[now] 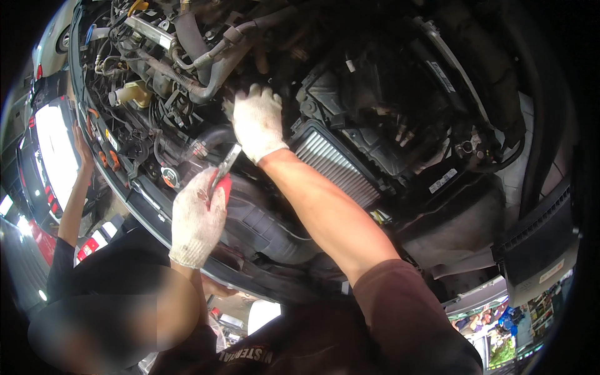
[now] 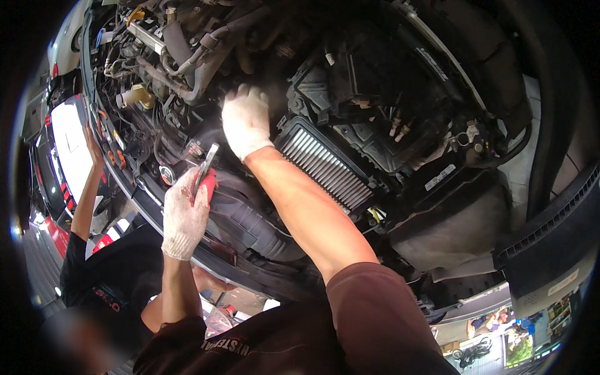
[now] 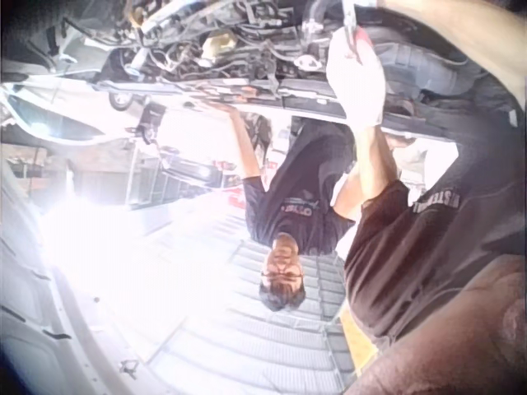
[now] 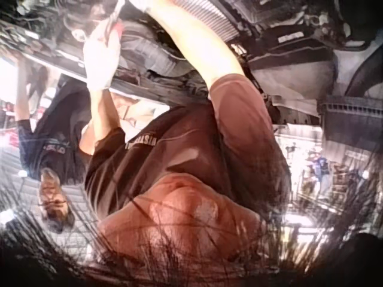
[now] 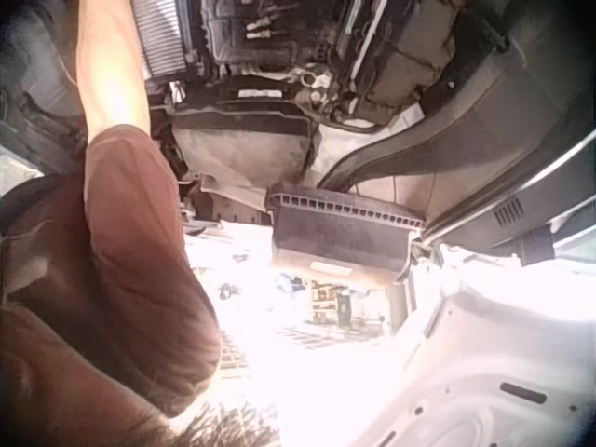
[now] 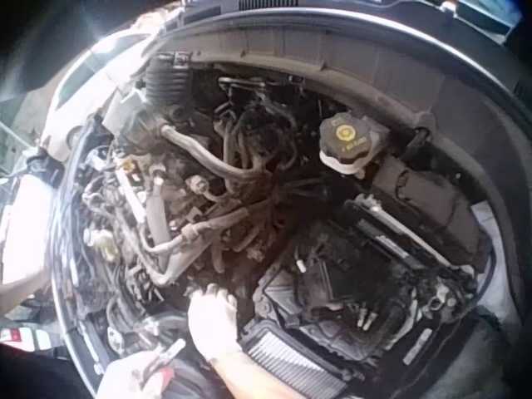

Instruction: The person works on a car engine under the hood, using pliers and a screwdriver to detach and reattach hoses and electrical connectors around the air filter box.

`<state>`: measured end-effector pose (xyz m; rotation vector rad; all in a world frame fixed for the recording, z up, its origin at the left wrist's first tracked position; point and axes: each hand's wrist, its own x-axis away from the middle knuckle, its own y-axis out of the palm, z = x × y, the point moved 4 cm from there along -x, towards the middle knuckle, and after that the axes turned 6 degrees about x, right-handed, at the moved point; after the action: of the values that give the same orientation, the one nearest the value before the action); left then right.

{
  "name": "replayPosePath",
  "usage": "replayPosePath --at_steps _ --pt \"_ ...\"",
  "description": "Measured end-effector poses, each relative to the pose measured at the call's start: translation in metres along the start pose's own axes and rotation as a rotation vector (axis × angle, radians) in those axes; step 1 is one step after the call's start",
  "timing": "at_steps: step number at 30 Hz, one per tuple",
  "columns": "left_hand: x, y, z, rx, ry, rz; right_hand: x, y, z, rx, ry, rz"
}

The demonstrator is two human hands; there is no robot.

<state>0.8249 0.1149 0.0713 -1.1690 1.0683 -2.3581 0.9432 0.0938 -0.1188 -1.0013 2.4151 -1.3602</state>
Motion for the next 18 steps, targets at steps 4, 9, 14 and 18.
replayPosePath --at_steps 4,9,14,18 --pt "0.000 0.004 -0.005 0.222 -0.027 0.002 0.018 0.016 -0.007 -0.011 -0.019 0.112" --pt "-0.003 0.014 -0.027 0.539 -0.056 -0.011 0.026 0.014 -0.008 -0.048 -0.068 0.049" --pt "-0.006 0.023 -0.016 1.280 -0.353 -0.311 0.037 0.001 -0.001 0.039 -0.245 -0.029" --pt "-0.024 0.028 -0.027 1.454 -0.356 -0.380 0.039 -0.029 0.023 -0.692 0.028 -0.099"
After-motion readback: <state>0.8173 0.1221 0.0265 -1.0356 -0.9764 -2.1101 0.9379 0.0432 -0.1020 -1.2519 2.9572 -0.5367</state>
